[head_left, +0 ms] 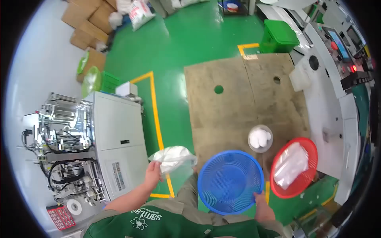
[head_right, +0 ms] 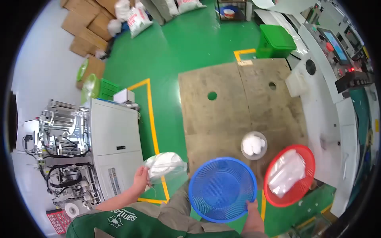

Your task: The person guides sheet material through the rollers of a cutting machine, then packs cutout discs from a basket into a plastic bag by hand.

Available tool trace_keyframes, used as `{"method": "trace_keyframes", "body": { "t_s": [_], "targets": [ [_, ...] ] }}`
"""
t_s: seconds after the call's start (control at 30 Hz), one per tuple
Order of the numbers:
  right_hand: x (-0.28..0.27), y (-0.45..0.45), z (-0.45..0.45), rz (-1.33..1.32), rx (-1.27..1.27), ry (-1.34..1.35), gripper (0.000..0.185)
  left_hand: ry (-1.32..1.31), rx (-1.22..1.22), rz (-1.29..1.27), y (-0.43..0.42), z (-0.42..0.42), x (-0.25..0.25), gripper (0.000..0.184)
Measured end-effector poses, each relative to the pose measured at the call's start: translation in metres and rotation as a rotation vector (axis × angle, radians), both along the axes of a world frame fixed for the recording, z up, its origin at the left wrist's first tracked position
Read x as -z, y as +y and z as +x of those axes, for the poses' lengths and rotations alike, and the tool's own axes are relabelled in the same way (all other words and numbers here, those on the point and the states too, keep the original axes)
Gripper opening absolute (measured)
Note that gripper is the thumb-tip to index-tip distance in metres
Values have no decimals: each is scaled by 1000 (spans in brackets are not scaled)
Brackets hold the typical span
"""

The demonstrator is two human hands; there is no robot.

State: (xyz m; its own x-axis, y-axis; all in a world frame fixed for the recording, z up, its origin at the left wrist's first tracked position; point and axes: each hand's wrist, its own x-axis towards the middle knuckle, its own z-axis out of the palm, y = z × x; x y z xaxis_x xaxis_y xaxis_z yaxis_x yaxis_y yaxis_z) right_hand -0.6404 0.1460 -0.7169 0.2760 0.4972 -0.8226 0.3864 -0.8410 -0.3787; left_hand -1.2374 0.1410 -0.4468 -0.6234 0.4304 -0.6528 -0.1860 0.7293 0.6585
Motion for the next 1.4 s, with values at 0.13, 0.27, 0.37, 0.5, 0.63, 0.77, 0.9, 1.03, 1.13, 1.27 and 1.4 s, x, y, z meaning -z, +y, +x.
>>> {"method": "trace_keyframes", "body": {
  "t_s": [0.13,0.27,0.37,0.5,0.63,0.77,0.9,1.03,1.13,1.27,1.4],
  "targets": [
    [42,-15,-8,145,210,104,36,2,-76,67,-9,6,-34,29],
    [52,-8,-9,273,154,-103,42,106,-62,15,-23,-1,-43,29],
    [73,-2,-2,239,120,-216,50,110,-9,4,-26,9,-50,27],
    [-12,53,-40,-223,45,-692,96,63,81,45,-27,44,-62,23],
    [-126,77,-121,489,-758,6,126,-54,128,29,-5,88,-98,23],
    [-297,95,-223,846,-1129,-15,120,-171,252,169,17,118,-145,23],
    [-405,113,-246,1007,-933,442,70,-208,386,423,35,94,-221,28],
    [-473,115,-248,1021,-696,389,7,-136,618,380,58,41,-233,31],
    [-517,105,-245,936,-387,656,9,-246,815,530,82,41,-282,30],
    [-528,78,-227,1160,-603,-13,14,76,1091,531,133,31,-277,30],
    [-594,60,-227,1633,-564,-327,17,-223,1078,833,113,30,-376,24]
  ]
}}
